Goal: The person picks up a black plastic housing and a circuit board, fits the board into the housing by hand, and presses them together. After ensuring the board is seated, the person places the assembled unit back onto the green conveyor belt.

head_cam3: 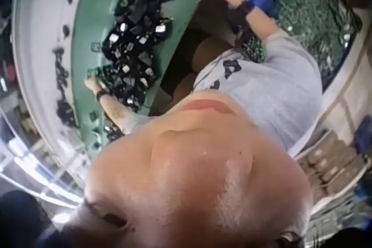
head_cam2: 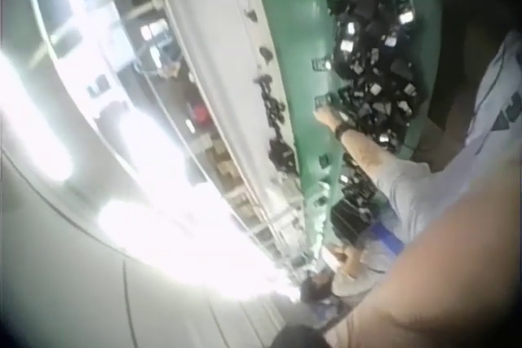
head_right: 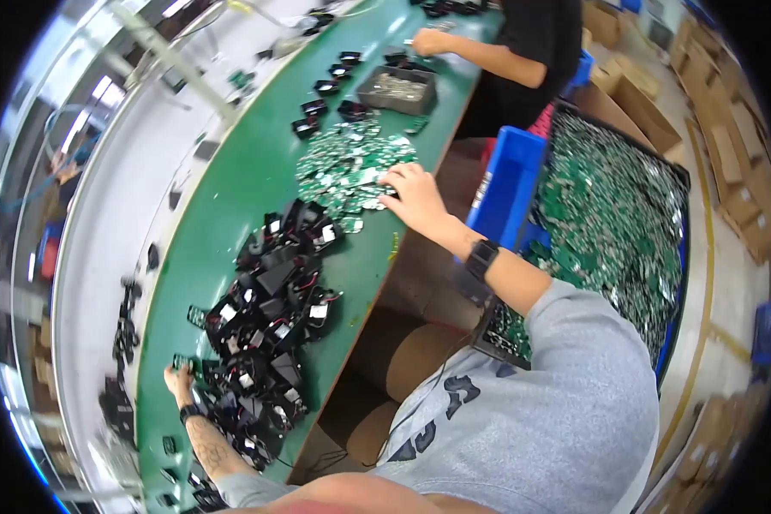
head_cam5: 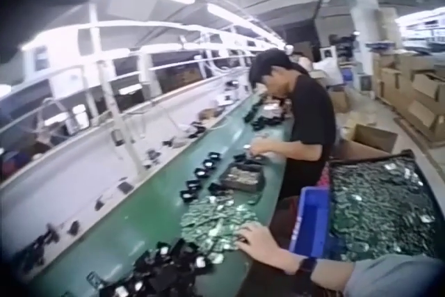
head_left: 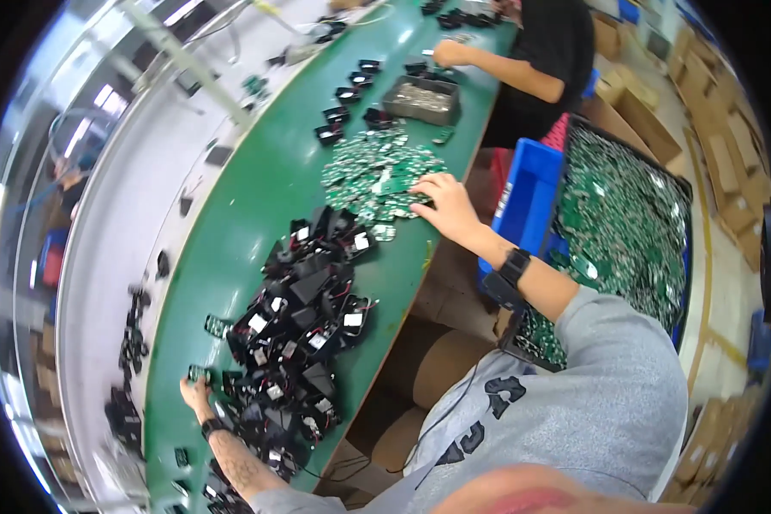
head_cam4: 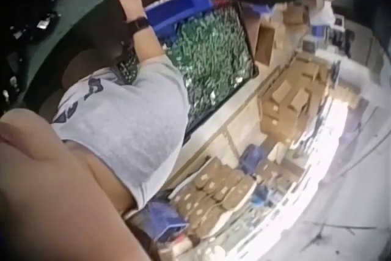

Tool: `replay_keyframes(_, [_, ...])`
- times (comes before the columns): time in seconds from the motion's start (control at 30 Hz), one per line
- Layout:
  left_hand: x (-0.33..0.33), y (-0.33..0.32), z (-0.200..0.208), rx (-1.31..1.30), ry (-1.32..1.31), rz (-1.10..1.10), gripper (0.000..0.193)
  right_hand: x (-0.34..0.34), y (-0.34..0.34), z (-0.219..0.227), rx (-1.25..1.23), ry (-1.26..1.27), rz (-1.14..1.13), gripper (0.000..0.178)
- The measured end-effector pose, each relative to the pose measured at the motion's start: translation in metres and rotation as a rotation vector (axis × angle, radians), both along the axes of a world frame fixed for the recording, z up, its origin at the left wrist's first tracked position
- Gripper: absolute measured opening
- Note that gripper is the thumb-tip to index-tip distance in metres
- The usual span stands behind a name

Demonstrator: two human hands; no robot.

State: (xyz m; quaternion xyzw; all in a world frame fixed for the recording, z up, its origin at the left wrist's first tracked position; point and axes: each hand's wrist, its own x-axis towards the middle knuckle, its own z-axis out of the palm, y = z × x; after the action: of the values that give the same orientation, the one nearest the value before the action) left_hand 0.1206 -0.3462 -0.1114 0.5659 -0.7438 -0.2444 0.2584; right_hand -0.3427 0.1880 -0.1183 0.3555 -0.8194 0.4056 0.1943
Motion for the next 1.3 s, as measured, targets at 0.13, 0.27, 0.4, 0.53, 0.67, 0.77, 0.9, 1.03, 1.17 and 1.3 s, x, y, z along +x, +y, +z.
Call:
replay_keyframes(0.13, [-0.042,0.034,0.048,-0.436,-0.69,0.172,0.058,-0.002,0.005,-0.005,-0.091,-0.02,0.005,0.023])
replay_keyframes(0.27, [-0.08,0.097,0.085,-0.193,0.066,-0.445,0.041,-0.006,0.004,0.0,-0.264,-0.124,0.016,0.016])
replay_keyframes(0.4, [-0.154,0.207,0.128,-0.317,-0.202,-0.682,0.034,-0.009,0.018,0.012,-0.288,-0.053,-0.087,0.018])
replay_keyframes(0.53, [-0.178,0.218,0.132,-0.161,-0.089,-0.694,0.043,-0.018,0.024,0.01,-0.317,-0.155,-0.05,0.016])
replay_keyframes(0.67, [-0.17,0.231,0.14,0.027,-0.133,-0.656,0.05,-0.01,0.011,0.025,-0.419,-0.247,0.006,0.018])
replay_keyframes(0.77, [-0.16,0.236,0.137,0.118,0.051,-0.656,0.051,-0.002,0.011,0.035,-0.528,-0.432,0.008,0.019])
replay_keyframes(0.9, [-0.154,0.256,0.14,-0.168,-0.131,-0.792,0.054,0.011,0.009,0.032,-0.68,-0.797,0.12,0.022])
replay_keyframes(1.03, [-0.158,0.256,0.138,-0.383,-0.145,-0.91,0.049,0.046,-0.008,0.045,-0.658,-1.223,0.369,0.028])
replay_keyframes(1.17, [-0.154,0.258,0.131,-0.456,-0.161,-0.85,0.041,0.085,-0.025,0.064,-0.554,-1.352,0.553,0.028])
replay_keyframes(1.3, [-0.145,0.267,0.131,-0.37,0.132,-0.699,0.034,0.107,-0.027,0.074,-0.516,-1.407,0.568,0.026])
